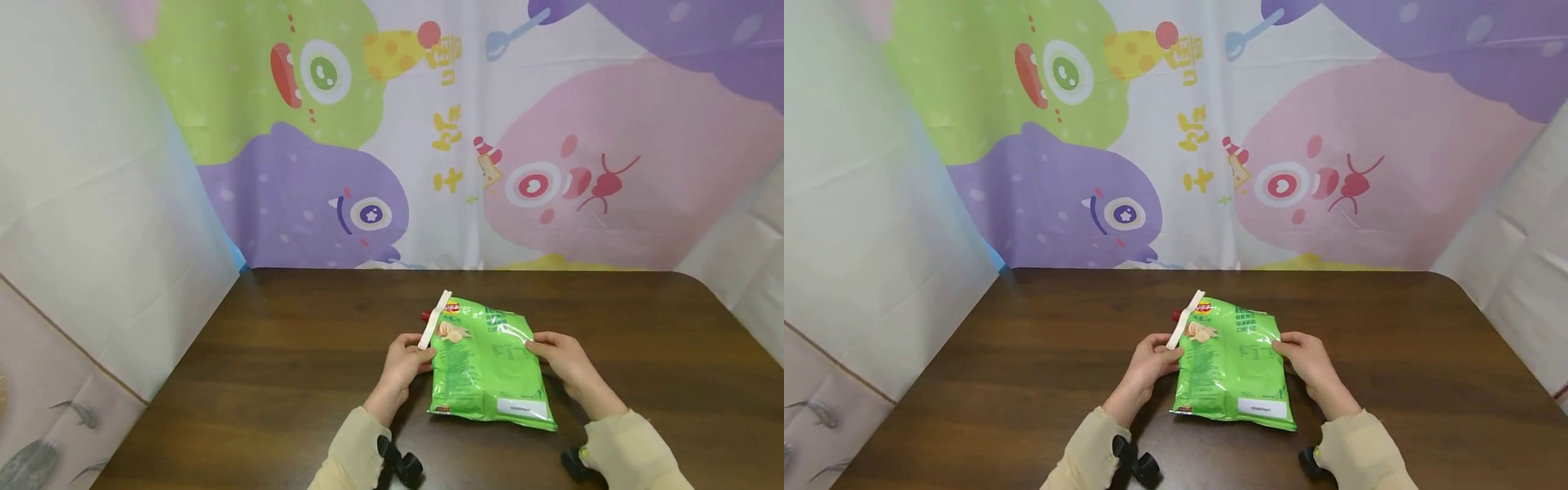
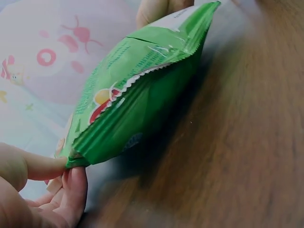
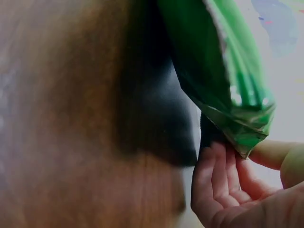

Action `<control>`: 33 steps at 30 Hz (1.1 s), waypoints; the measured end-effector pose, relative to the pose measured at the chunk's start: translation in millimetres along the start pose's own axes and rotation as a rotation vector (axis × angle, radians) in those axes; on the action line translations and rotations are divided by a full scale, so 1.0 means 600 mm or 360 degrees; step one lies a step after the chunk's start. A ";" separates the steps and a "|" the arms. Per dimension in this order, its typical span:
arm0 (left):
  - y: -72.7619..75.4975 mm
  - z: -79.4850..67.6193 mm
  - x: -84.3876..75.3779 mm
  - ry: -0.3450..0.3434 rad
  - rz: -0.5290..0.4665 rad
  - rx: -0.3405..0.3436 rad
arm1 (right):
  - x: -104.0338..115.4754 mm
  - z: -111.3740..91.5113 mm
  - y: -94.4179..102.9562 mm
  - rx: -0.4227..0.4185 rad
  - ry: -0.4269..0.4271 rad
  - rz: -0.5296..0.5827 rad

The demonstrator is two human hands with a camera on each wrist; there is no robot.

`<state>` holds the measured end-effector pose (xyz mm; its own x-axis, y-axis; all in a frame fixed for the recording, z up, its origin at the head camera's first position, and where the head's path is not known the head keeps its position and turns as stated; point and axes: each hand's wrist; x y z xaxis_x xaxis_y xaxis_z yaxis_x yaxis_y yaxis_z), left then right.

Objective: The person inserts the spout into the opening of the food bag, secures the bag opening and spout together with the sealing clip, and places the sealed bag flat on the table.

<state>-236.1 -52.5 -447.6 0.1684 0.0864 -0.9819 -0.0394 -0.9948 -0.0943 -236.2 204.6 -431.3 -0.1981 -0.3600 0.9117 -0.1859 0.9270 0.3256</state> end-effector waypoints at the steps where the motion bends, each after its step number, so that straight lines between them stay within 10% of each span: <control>1: -0.001 0.000 0.000 -0.0016 0.0017 0.0004 | -0.002 0.001 0.000 -0.0010 -0.0011 0.0032; 33: 0.011 0.011 -0.008 -0.0003 0.0348 -0.0029 | -0.049 0.042 0.027 -0.0113 -0.0035 0.0213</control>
<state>-243.5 -59.3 -444.7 0.1562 -0.1316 -0.9789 -0.0572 -0.9906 0.1241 -257.7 227.7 -458.9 -0.2379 -0.2344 0.9426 -0.0882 0.9717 0.2193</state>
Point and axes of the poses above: each hand's wrist, its own z-axis towards the middle knuckle, its own y-axis out of the back of the hand, x = y × z, and after that the axes turned 4 degrees about x, right-handed
